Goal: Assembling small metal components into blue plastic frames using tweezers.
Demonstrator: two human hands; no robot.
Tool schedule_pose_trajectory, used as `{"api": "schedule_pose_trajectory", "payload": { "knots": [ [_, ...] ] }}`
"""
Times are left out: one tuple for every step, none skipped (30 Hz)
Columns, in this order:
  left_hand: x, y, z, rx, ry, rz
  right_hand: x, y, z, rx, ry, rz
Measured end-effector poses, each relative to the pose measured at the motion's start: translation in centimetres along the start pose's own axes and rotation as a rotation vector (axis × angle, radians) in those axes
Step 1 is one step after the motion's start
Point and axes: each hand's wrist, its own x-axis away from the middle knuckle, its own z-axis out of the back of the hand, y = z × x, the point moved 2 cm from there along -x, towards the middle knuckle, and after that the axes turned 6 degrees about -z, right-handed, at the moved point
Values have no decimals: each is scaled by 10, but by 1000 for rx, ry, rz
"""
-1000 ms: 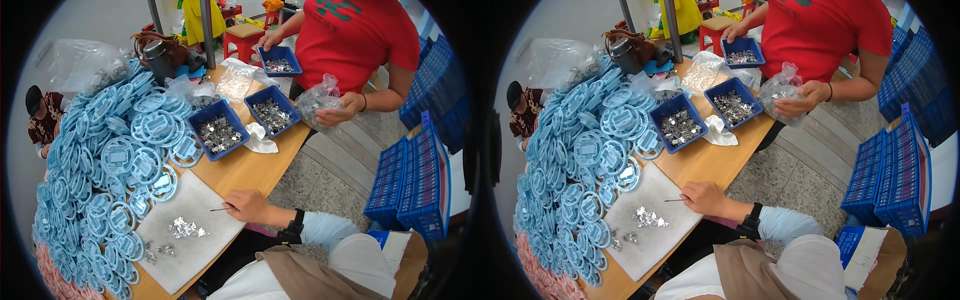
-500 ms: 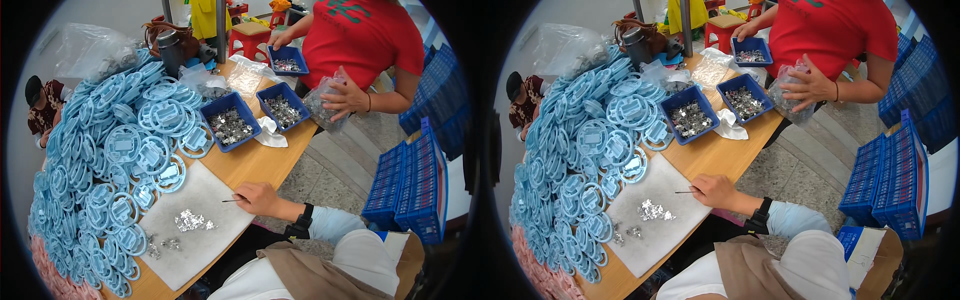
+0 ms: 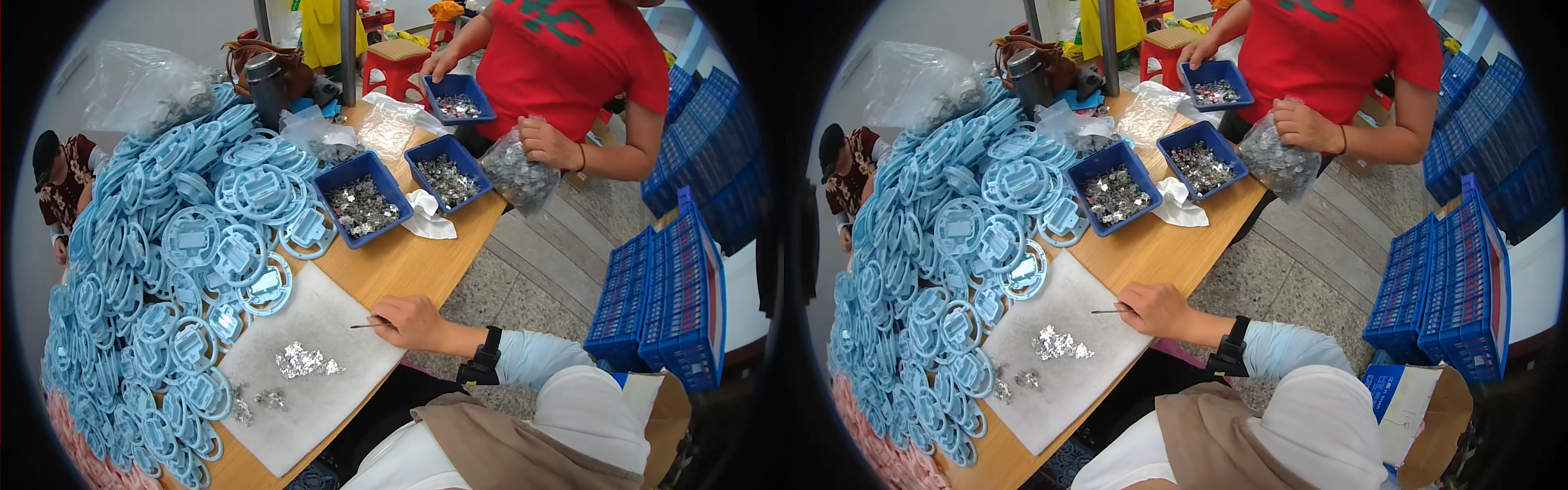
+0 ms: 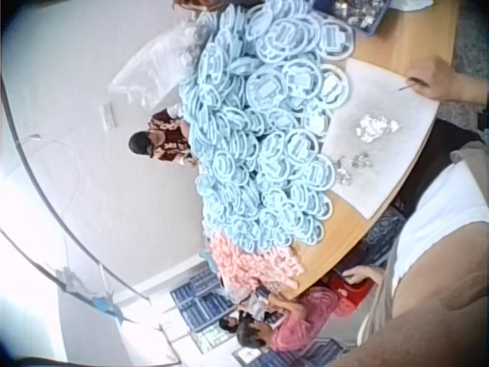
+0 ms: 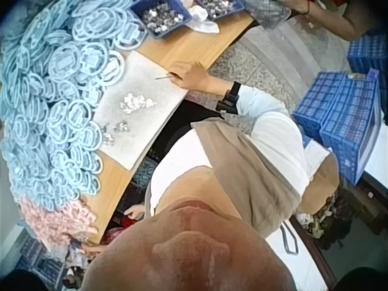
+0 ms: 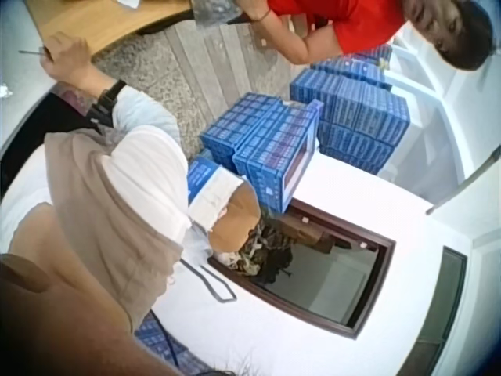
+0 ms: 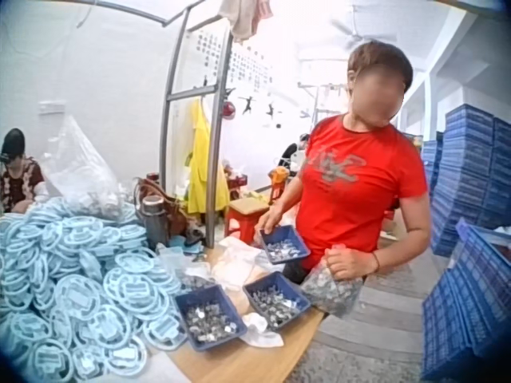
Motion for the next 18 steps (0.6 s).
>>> {"api": "schedule_pose_trajectory", "payload": {
  "knots": [
    [-5, -4, 6, -26, 34, -37, -2, 0, -1, -7, -9, 0],
    [-9, -9, 11, -53, 67, -73, -2, 0, -1, 4, -15, -8],
    [-13, -14, 17, -82, 109, -104, -2, -1, 1, 13, -20, -6],
    [-17, -21, 20, -107, 154, -134, -2, 0, 3, 23, -21, -1],
    [-21, -29, 24, -134, 204, -162, -2, 1, 4, 32, -13, -13],
    [-24, -42, 30, -168, 262, -182, -1, -1, 3, 38, -10, -13],
    [-33, -92, 18, -169, 189, -325, -1, -2, 3, 42, -5, -7],
    [-33, -122, 8, -172, 107, -465, -2, -3, 2, 46, -13, -7],
    [-26, -107, -1, -391, 128, -549, -3, -4, 1, 52, -23, -8],
    [-21, -90, -11, -617, 139, -631, -3, -5, 0, 55, -35, -16],
    [-24, -115, -21, -203, 83, -350, -3, -6, 0, 38, -34, -16],
    [-22, -112, -22, -218, 79, -315, -3, -7, 2, 33, -31, -21],
    [-22, -104, -22, -235, 77, -278, -4, -7, 3, 24, -28, -24],
    [-22, -97, -23, -251, 77, -242, -4, -7, 1, 22, -35, -24],
    [-19, -94, -23, -274, 68, -186, -3, -6, 0, 24, -45, -28],
    [-20, -87, -21, -267, 59, -163, -4, -6, -1, 26, -55, -32],
    [-21, -72, -18, -266, 46, -145, -5, -7, 0, 13, -70, -37],
    [-20, -65, -12, -264, 34, -127, -6, -7, -1, 10, -71, -38]
  ]
}}
